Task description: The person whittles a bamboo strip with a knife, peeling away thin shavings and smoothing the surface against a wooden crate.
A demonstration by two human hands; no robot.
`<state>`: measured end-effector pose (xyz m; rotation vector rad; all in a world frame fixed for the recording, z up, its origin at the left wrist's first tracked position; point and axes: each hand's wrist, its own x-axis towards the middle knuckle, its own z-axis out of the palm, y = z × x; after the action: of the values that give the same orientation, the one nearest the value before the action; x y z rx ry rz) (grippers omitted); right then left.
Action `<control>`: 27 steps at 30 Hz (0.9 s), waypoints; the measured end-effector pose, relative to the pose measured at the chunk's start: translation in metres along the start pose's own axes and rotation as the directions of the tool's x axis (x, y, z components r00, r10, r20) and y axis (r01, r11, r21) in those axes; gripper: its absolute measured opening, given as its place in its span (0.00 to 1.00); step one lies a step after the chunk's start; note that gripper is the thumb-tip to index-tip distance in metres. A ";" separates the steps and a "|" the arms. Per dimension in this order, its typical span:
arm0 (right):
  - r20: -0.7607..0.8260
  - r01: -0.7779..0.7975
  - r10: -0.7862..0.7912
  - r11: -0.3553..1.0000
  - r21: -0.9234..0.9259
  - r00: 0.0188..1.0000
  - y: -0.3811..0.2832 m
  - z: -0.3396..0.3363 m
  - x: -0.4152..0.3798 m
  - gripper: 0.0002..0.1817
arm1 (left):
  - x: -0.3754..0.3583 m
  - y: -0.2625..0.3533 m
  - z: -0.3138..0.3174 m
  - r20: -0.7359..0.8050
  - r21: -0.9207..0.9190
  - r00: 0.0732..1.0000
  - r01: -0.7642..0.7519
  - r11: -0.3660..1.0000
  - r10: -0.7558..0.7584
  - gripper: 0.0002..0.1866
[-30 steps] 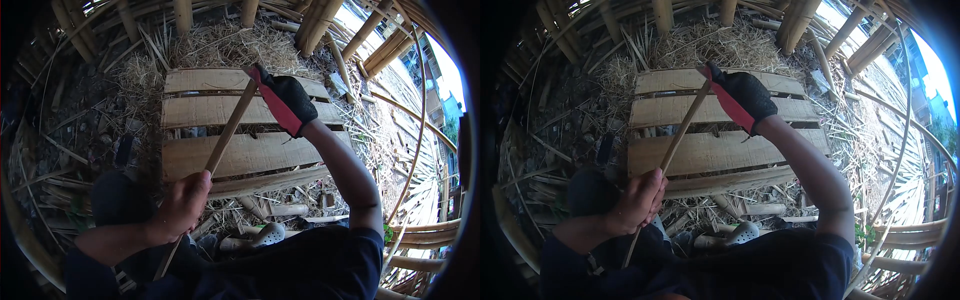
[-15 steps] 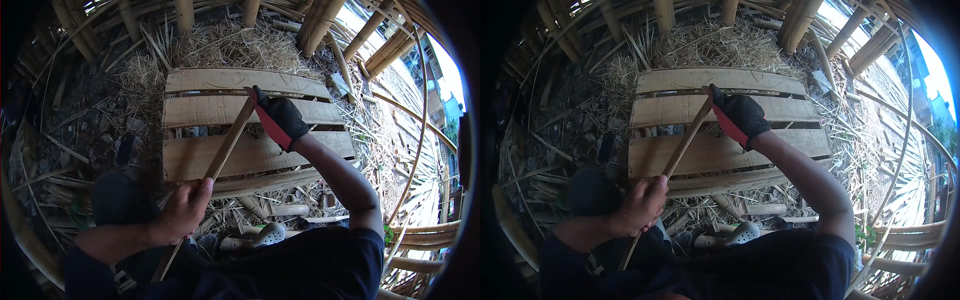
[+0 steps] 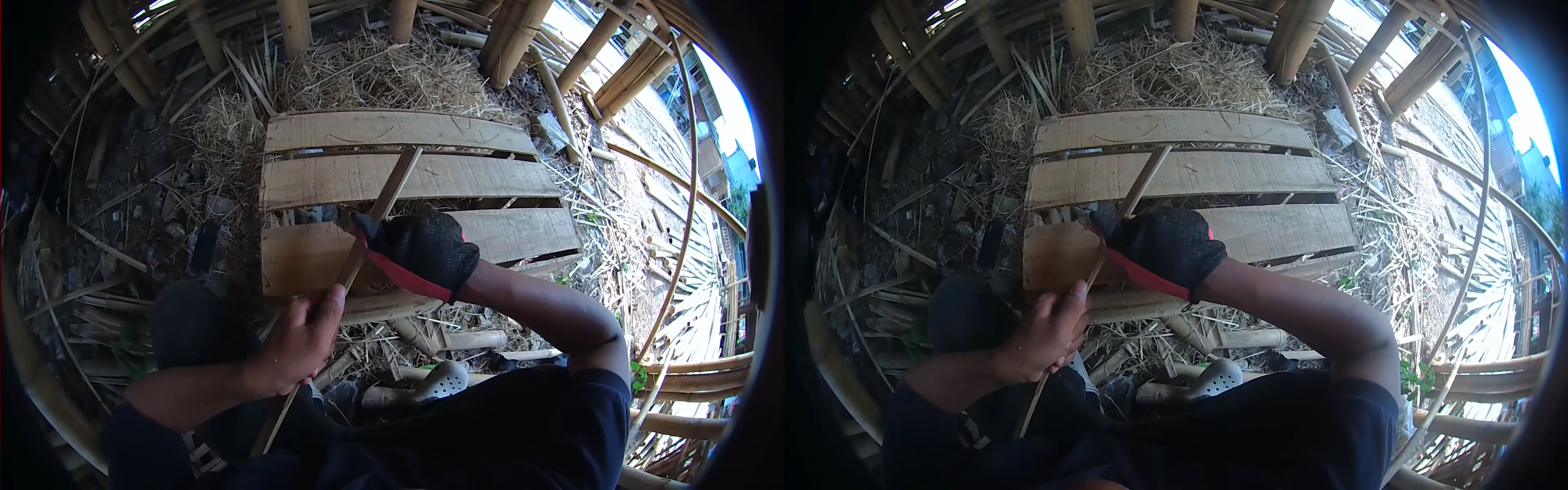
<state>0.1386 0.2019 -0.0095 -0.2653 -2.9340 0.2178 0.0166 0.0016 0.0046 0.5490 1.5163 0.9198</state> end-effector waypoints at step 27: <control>-0.045 -0.156 0.155 0.987 -0.032 0.987 0.022 -0.013 0.013 0.24 | -0.006 0.005 -0.009 0.146 -0.179 0.987 0.089 0.980 -0.063 0.24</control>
<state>0.1326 0.2273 0.0013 -0.4989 -2.8789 0.1793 0.0076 -0.0025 0.0122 0.4094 1.3022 0.9324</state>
